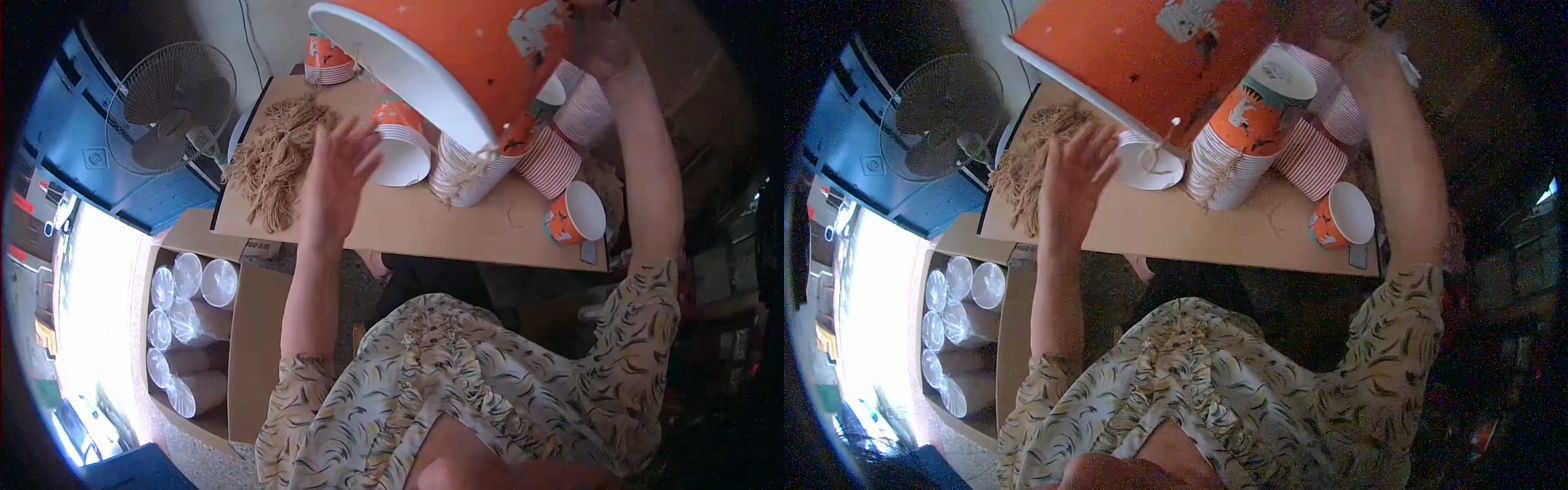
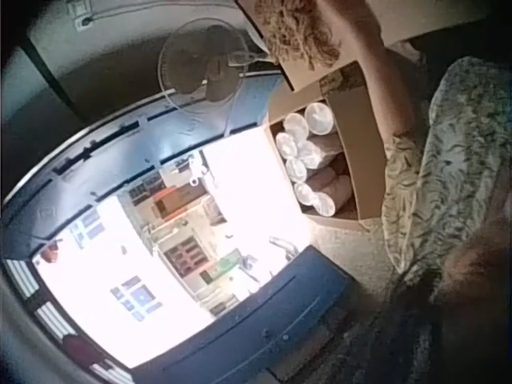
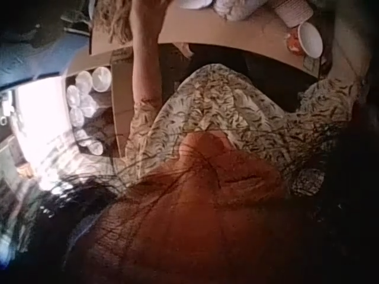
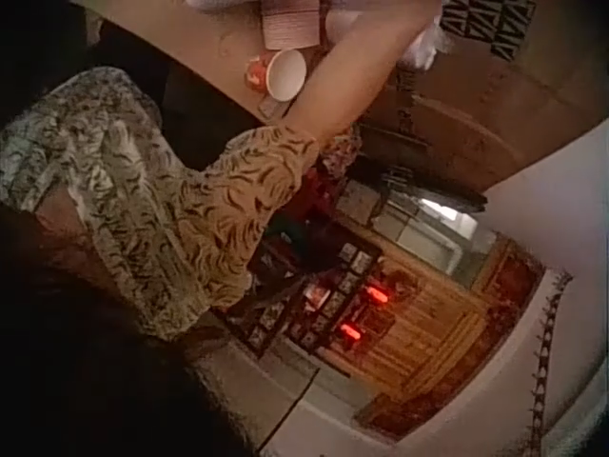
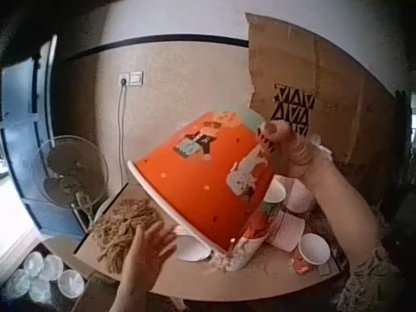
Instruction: Attaching twine handles to decorative printed paper buckets in a manufacturing setting.
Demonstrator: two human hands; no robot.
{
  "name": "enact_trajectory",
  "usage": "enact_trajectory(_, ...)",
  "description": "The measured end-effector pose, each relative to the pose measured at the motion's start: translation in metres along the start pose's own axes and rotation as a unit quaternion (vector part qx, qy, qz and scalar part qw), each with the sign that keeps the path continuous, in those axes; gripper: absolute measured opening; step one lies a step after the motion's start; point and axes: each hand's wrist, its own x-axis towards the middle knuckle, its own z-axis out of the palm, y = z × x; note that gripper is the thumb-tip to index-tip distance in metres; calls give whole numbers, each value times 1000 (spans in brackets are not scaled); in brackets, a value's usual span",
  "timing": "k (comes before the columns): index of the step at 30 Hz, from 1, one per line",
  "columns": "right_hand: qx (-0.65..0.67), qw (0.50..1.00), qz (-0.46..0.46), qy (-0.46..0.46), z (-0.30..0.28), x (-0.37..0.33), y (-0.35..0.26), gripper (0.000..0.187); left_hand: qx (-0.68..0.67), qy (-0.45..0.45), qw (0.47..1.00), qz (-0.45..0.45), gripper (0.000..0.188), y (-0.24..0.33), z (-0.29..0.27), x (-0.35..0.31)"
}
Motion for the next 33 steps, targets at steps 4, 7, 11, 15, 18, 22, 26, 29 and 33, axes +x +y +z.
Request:
enact_trajectory(4, 309, 852, -60, -417, -52, 12, -3, 32, -64, -121, 988, -72, 105, -6, 51, 29)
enact_trajectory(7, -58, 997, 39, -45, 3, -42, -58, 32, -37, -144, 983, -104, 81, 4, 76, 25)
enact_trajectory(11, 179, 940, -26, -289, -56, -33, -42, 50, -85, -197, 968, -128, 22, -1, 64, 47)
enact_trajectory(15, -169, 981, 76, 53, -1, -70, -94, 56, -195, -184, 958, -104, 21, 24, 77, 64)
enact_trajectory(18, -189, 978, 71, 61, -10, -65, -89, 57, -211, -229, 946, -84, 23, 47, 85, 68)
enact_trajectory(22, -210, 972, 43, 93, -47, -73, -101, 56, -302, -365, 872, -122, 40, 65, 100, 86)
enact_trajectory(26, -243, 966, 9, 86, -90, -65, -104, 39, -174, -328, 928, -12, 36, 71, 127, 88)
enact_trajectory(29, 372, 897, 4, -239, -97, -45, -68, 30, -189, -274, 943, -26, 34, 74, 142, 94)
enact_trajectory(33, 416, 888, 44, -190, -92, -60, -81, 30, -113, -244, 962, 37, 35, 76, 157, 92)
